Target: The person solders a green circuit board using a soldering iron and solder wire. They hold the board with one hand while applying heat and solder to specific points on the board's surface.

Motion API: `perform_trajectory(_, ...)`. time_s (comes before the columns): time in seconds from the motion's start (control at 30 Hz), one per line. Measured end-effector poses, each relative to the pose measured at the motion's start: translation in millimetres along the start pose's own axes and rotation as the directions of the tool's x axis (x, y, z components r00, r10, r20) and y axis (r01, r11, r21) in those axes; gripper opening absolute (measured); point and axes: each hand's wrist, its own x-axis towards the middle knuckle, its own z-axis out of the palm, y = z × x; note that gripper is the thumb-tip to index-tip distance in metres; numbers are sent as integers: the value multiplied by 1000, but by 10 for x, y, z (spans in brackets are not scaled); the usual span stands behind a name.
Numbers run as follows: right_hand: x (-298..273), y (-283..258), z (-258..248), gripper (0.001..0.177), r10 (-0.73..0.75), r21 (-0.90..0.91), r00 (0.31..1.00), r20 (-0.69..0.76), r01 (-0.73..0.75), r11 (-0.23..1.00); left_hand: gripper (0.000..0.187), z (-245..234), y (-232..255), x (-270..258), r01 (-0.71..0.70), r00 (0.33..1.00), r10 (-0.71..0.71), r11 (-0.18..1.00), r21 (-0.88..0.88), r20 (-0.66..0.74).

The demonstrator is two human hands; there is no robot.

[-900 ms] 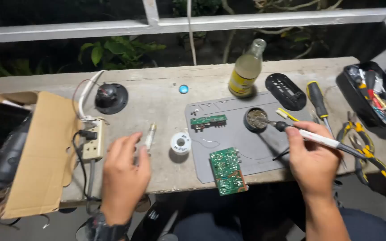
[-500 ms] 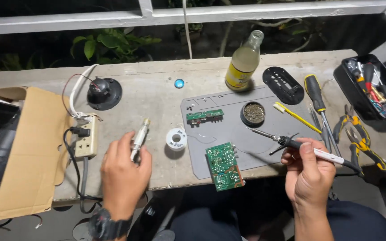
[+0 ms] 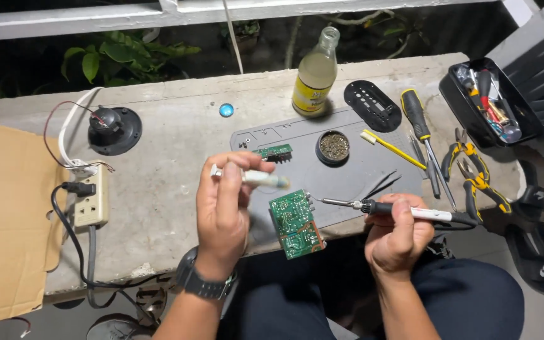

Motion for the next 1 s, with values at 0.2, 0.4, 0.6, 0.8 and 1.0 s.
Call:
perform_trajectory(0.2,28,97,19,28,-39,21,999,-25,40,999,44,111,-361,-2,144,988,-156,890,-433,8)
perform_trajectory(0.4,-1,46,147,28,-83,32,996,-32,84,996,56,249,-499,9,126,978,-193,861,-492,-86)
perform_trajectory(0.6,-8,-140,301,30,-230,-148,972,45,234,961,47,293,-614,-88,64,982,-141,876,-478,-127)
perform_trajectory(0.8,31,-122,236,26,-294,-117,952,83,303,946,32,322,-690,-82,31,984,-110,880,-473,-139)
perform_trajectory(1.0,34,-170,223,26,-305,-162,945,119,321,933,30,337,-720,-93,29,986,-100,891,-453,-136)
